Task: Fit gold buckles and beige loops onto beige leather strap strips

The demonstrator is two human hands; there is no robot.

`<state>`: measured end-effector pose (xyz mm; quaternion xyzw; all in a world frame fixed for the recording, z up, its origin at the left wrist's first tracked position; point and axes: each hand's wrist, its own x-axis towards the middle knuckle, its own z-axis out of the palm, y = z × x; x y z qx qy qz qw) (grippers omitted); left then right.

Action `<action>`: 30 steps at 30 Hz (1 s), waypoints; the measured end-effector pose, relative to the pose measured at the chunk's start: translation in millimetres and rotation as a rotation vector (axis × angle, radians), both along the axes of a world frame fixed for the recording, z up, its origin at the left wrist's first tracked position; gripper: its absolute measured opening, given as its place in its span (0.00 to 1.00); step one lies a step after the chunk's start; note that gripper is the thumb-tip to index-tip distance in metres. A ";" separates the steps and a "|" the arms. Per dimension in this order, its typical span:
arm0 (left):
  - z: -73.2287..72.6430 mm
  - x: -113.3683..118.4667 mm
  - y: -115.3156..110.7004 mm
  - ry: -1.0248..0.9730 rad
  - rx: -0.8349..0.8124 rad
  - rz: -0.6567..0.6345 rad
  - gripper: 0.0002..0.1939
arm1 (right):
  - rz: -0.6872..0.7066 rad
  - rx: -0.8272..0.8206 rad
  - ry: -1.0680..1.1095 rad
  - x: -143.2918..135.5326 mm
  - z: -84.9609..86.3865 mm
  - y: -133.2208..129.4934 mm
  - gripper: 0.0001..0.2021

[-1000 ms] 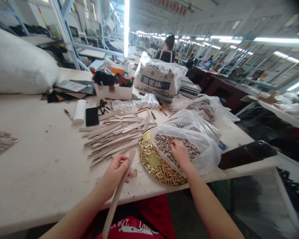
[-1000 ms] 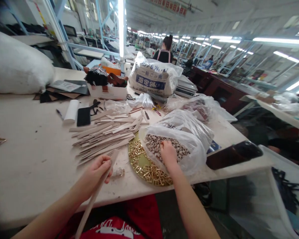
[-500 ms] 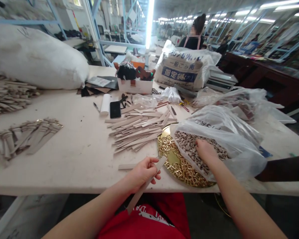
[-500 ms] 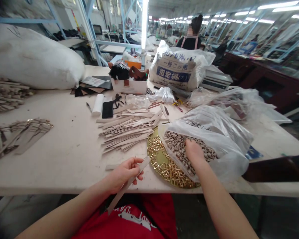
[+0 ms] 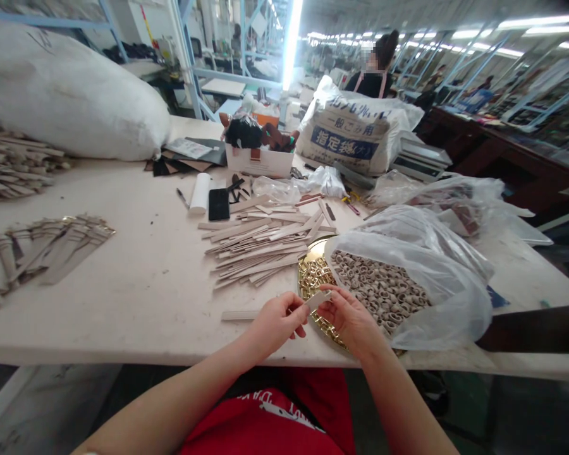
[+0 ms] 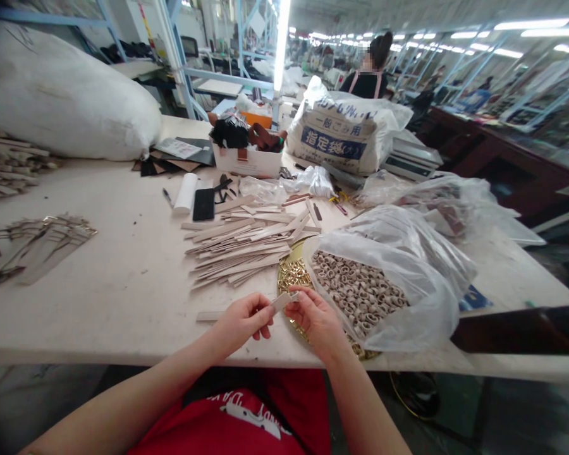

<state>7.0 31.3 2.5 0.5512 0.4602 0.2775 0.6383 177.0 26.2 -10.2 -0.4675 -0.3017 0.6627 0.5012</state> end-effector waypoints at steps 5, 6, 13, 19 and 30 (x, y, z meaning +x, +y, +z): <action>-4.6 -4.0 -0.7 0.096 0.080 0.059 0.10 | -0.022 0.000 0.046 -20.5 -5.3 -7.1 0.14; -5.9 -5.5 -1.5 0.095 0.064 0.057 0.09 | -0.029 -0.001 0.034 -20.3 -6.4 -7.2 0.14; -1.7 -13.2 -4.0 0.219 0.146 -0.002 0.09 | -0.009 0.017 -0.091 -17.3 -7.3 -12.4 0.15; -1.4 -21.5 -4.2 0.381 0.169 -0.145 0.09 | 0.042 0.007 -0.233 -20.1 -9.5 -18.3 0.16; -4.9 -27.0 -7.3 0.356 0.165 -0.343 0.11 | 0.168 0.013 -0.274 -26.1 -19.9 -30.4 0.14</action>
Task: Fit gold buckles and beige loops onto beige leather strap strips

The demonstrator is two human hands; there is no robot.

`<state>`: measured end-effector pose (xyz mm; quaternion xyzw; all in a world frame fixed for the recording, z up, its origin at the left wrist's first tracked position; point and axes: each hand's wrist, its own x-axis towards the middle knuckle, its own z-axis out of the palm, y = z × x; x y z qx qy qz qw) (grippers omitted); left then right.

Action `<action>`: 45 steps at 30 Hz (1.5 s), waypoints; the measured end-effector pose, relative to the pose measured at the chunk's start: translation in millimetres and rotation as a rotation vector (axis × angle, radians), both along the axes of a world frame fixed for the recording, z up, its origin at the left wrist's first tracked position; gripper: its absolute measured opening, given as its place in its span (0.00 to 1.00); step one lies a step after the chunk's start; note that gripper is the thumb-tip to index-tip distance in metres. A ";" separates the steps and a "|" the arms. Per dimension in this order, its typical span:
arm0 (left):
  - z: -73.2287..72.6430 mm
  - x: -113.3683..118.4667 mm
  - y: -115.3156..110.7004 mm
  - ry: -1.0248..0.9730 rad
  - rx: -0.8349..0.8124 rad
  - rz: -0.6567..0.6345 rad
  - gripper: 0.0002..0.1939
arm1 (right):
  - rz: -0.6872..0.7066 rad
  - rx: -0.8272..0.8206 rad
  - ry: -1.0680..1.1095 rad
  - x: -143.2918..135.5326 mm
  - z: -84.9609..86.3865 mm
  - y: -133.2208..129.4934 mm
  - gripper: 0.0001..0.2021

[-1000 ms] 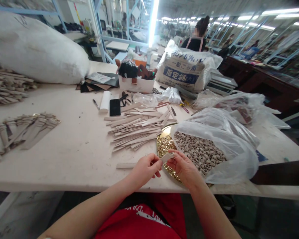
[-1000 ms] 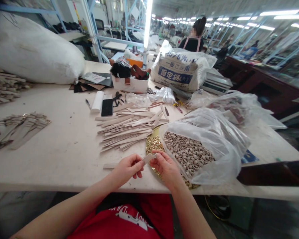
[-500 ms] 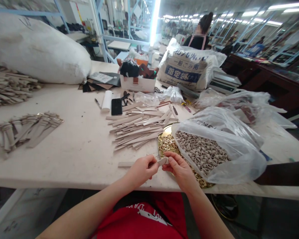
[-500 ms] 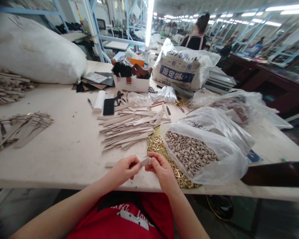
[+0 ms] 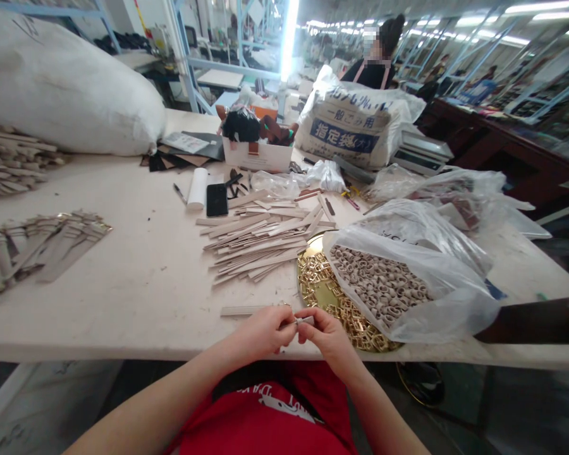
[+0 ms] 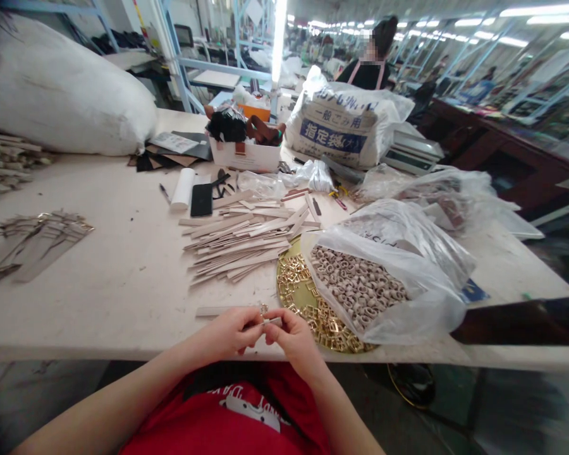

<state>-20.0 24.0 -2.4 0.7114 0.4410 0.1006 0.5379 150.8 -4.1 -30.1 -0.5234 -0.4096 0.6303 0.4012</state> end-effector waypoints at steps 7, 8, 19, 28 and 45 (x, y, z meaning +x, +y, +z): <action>1.0 -5.7 -7.0 -0.141 -0.153 0.052 0.24 | -0.020 -0.048 0.150 -11.6 -15.1 -1.7 0.11; -0.6 -5.5 -6.3 -0.163 -0.119 0.096 0.25 | 0.019 -0.046 0.149 -12.9 -16.0 -0.5 0.11; -18.6 -6.5 5.0 -0.235 -0.067 0.358 0.15 | 0.316 0.447 -1.464 13.7 -18.2 92.1 0.07; -19.5 -4.2 7.3 -0.228 -0.050 0.358 0.14 | 0.416 0.497 -1.599 11.5 -27.1 96.0 0.09; -21.3 2.4 13.2 -0.234 -0.114 0.457 0.14 | 0.305 0.541 -1.454 22.1 -20.4 97.4 0.10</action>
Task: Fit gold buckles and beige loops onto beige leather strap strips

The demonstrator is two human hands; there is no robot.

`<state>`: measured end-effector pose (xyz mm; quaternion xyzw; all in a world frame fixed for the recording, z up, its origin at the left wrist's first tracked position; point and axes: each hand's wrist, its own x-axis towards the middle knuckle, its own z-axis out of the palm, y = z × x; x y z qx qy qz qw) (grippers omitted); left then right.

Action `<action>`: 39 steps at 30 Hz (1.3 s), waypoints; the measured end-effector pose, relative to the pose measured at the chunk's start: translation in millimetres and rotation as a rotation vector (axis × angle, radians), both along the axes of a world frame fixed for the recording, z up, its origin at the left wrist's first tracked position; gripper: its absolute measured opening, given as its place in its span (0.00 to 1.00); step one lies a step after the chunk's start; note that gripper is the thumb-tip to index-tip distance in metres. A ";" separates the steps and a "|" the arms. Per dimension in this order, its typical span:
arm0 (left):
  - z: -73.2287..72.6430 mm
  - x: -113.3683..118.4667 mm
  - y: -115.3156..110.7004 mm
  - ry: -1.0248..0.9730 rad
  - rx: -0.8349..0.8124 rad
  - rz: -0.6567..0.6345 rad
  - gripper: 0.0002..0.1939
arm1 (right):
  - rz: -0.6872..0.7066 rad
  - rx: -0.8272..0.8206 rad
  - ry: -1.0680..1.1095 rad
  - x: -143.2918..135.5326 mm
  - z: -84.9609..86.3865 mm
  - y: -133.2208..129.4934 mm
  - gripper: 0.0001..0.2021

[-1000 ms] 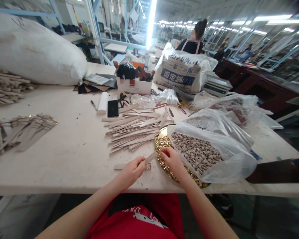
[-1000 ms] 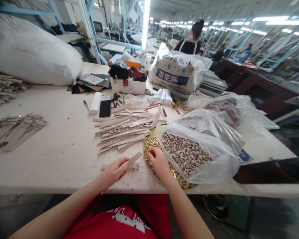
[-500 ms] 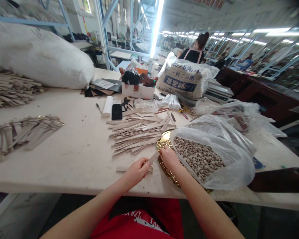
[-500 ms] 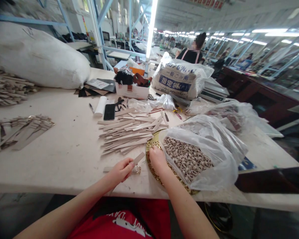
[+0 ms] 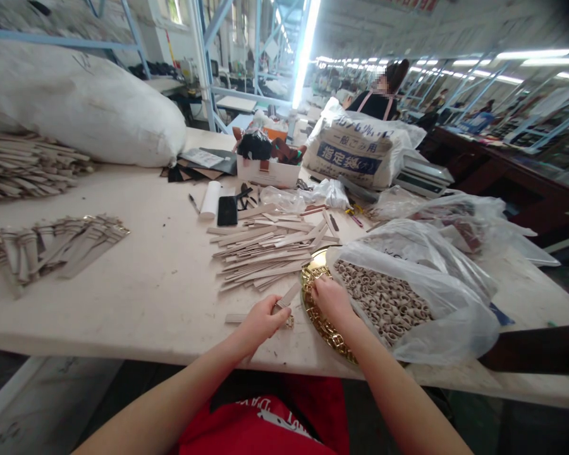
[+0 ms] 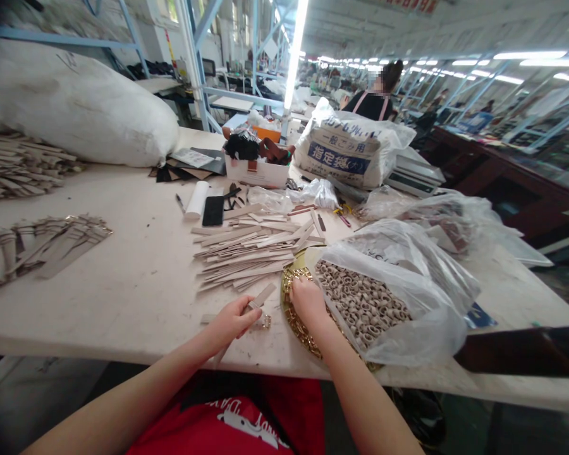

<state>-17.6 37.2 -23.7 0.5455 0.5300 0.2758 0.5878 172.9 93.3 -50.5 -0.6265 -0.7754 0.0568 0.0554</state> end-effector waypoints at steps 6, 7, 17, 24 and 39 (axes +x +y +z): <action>3.4 16.6 6.9 -0.167 -0.079 0.108 0.13 | 0.000 -0.135 0.542 -2.7 16.1 -31.2 0.09; 2.9 18.8 7.6 -0.209 -0.090 0.109 0.14 | 0.009 -0.170 0.655 -6.6 19.4 -38.6 0.08; 10.1 13.0 1.2 -0.040 -0.103 0.069 0.05 | -0.115 -0.377 1.242 -36.5 21.4 -68.8 0.12; 11.2 12.2 -2.3 -0.081 -0.012 0.053 0.06 | -0.272 -0.713 1.687 -38.0 25.6 -80.6 0.22; 7.1 7.5 -8.1 0.033 0.012 -0.002 0.07 | -0.265 -0.639 1.703 -40.6 11.9 -88.0 0.20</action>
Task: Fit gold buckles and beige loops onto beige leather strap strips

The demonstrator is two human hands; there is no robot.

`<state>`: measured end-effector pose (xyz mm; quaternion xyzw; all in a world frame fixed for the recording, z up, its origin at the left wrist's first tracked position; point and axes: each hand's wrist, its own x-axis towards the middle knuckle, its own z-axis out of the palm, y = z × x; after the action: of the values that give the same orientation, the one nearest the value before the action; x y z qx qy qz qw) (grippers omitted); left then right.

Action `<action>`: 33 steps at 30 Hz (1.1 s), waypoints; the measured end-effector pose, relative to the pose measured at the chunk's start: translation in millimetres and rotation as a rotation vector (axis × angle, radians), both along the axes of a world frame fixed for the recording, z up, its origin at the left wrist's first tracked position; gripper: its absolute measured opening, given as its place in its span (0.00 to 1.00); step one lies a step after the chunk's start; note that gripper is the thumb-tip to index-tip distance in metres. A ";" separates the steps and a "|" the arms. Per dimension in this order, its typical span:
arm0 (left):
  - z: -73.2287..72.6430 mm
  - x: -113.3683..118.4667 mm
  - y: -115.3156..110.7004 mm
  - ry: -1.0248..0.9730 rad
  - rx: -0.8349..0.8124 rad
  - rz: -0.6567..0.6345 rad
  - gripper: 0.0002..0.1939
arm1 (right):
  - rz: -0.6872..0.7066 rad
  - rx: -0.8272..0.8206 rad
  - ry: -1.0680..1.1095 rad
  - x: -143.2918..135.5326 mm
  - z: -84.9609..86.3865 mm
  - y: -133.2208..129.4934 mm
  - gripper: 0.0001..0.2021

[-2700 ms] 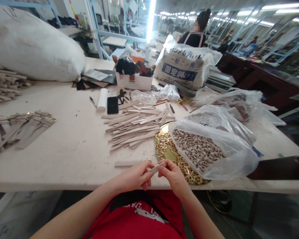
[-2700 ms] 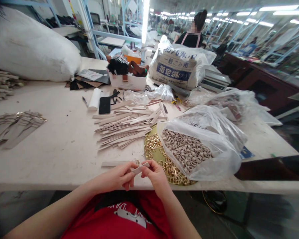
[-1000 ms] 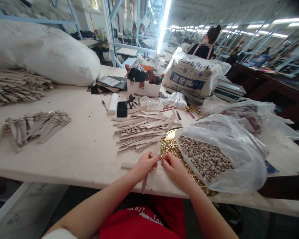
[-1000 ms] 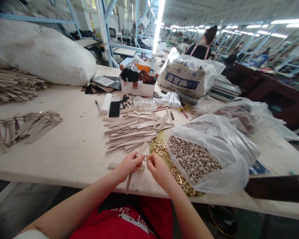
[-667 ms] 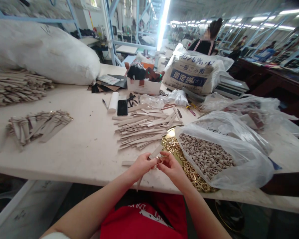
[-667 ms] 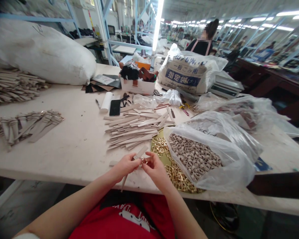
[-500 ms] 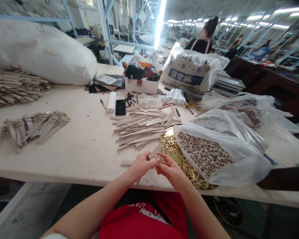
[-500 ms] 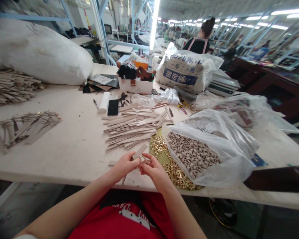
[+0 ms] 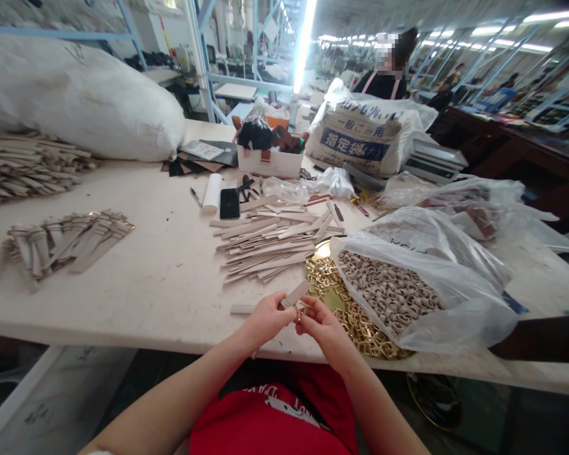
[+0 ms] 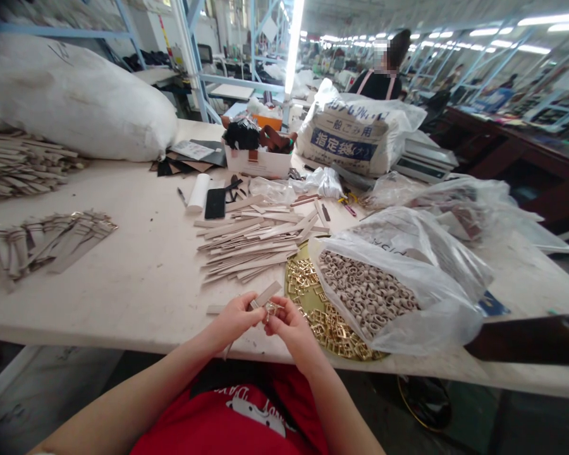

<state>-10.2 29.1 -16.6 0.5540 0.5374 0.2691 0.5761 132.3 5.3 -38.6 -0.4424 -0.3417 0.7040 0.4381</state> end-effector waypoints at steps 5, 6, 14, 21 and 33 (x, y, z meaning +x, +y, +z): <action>-0.5 -4.7 0.8 0.150 0.120 -0.071 0.06 | 0.056 -0.231 0.222 5.1 1.4 -1.6 0.21; -0.8 -5.4 0.2 0.169 0.123 -0.083 0.06 | 0.043 -0.211 0.203 4.3 0.3 -1.4 0.20; -8.9 -4.6 -5.2 0.152 0.067 -0.154 0.08 | -0.138 0.104 -0.084 -1.4 -10.1 1.1 0.09; -1.8 -19.7 -11.0 0.177 0.137 -0.245 0.16 | -0.342 -0.257 0.350 6.5 -6.3 3.1 0.14; 2.9 -19.1 -12.9 0.424 0.286 -0.417 0.14 | -0.292 -0.308 0.280 3.8 -4.0 -5.0 0.15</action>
<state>-29.2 16.1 -13.7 0.7711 0.4769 0.0968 0.4106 136.1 0.2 -42.6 -0.4468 -0.0991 0.7314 0.5055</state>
